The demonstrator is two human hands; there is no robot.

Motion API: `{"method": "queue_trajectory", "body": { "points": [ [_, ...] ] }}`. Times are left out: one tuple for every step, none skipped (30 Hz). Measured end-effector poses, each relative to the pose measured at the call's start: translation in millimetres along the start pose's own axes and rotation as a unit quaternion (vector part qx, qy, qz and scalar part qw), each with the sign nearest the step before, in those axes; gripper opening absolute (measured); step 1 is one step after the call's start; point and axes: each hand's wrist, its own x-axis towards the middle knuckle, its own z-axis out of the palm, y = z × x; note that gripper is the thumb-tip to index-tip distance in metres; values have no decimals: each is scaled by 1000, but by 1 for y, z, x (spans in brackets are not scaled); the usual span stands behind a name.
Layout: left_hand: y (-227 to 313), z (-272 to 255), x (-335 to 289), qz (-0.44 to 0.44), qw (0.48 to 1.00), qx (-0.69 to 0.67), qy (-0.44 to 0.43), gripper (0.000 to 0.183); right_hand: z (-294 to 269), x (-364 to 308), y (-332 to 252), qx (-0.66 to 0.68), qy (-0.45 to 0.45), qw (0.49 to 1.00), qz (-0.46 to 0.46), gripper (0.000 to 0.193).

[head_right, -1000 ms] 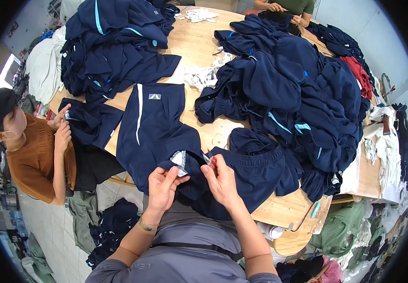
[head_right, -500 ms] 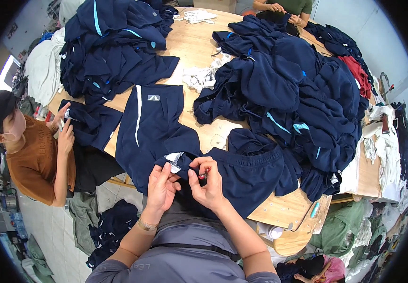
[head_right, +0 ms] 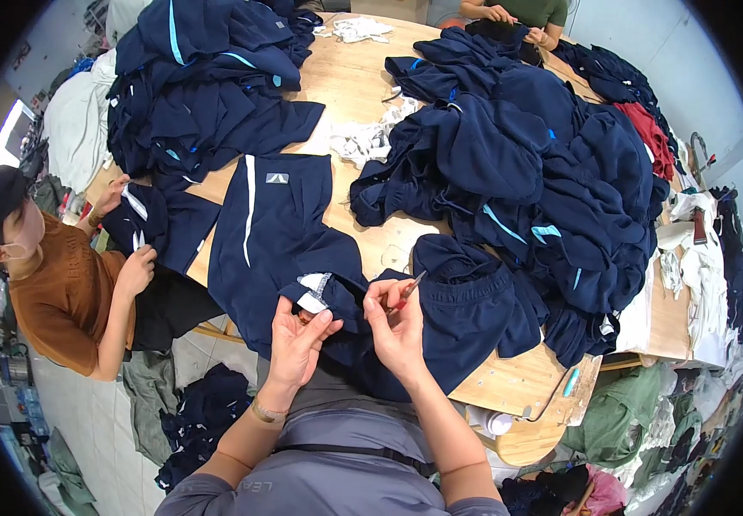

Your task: Trimming loose threads and inspecting dark blue garments at a production table.

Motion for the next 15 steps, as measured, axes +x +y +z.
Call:
{"method": "queue_trajectory", "body": {
  "points": [
    [0,0,0,1,1000,2,1,35,-2,0,1,-15,-2,1000,3,27],
    [0,1,1,0,1000,2,1,35,-3,0,2,-16,-1,1000,3,27],
    [0,2,1,1,1000,3,-2,35,-3,-1,3,-52,-21,998,-2,27],
    [0,2,1,0,1000,5,-5,35,-3,-2,4,-88,-39,995,-7,28],
    [-1,2,1,-1,1000,5,-5,35,-1,-2,1,-125,-53,991,-12,29],
    [-3,1,2,19,999,25,-15,34,0,-2,3,-147,-62,987,-18,29],
    [-4,1,2,39,998,46,-24,34,2,-2,0,-177,-81,981,-11,30],
    [-4,1,2,38,998,46,-24,34,4,-1,-3,-208,-100,973,-5,31],
    [-4,2,1,50,996,63,-24,33,4,0,-4,-207,-100,973,-4,31],
    [-4,2,1,62,995,80,-25,33,4,1,-5,-225,-115,967,-7,31],
    [-3,2,1,61,995,80,-25,33,4,2,-6,-243,-130,961,-11,31],
    [-3,1,2,61,994,92,-26,33,3,3,-5,-243,-130,961,-10,31],
    [-3,0,1,60,992,104,-27,33,2,2,-3,-183,-104,978,-2,30],
    [-3,0,0,60,992,104,-25,33,1,2,-2,-122,-78,989,6,29],
    [-2,0,0,50,995,81,-20,33,-2,2,-1,-63,-57,996,29,30]
  ]
}}
